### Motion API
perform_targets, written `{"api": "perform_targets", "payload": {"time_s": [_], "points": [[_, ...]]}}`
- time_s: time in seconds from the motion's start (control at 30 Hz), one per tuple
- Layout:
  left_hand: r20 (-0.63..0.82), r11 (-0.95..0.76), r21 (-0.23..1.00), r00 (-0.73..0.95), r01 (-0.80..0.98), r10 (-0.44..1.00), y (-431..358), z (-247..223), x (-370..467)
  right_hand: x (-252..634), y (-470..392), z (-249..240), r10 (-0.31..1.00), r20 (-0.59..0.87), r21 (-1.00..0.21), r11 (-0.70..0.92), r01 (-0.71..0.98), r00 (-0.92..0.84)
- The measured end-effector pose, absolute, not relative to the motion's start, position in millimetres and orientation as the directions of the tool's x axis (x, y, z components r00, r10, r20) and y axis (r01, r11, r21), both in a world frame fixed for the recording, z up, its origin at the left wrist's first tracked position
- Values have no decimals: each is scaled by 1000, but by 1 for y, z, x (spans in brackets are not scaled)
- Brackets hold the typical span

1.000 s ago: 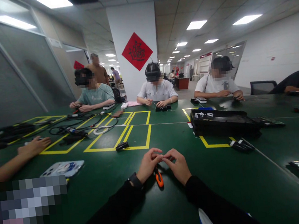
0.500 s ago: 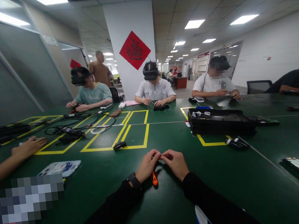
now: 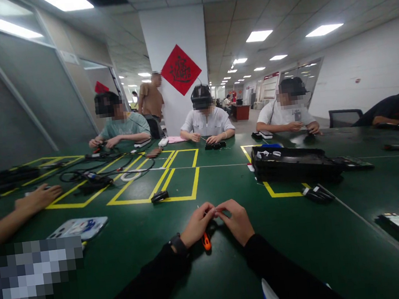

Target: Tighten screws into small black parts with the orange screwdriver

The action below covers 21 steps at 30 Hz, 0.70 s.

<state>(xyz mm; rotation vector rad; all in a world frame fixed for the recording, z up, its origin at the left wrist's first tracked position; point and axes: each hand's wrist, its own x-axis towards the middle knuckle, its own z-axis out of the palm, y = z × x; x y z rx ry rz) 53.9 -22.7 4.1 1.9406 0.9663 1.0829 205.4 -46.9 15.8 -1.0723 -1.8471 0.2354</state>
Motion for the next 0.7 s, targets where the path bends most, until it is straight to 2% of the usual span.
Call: {"api": "perform_targets", "payload": {"time_s": [0.17,0.4,0.57,0.7], "points": [[342,-449,871,408,201,846,-17,0,53,205,-44,17,778,610,-606,581,544,-152],[353,-481,845,431,234,830,-21,2,53,206,-38,32,821,485,-646,569,510,-302],[336,-502,784,429,366,838,-29,9,55,247,-41,39,823,439,-526,560,640,-360],[342,-522,737,429,429,836,-33,12,56,348,-53,27,763,638,-289,361,887,-103]]}}
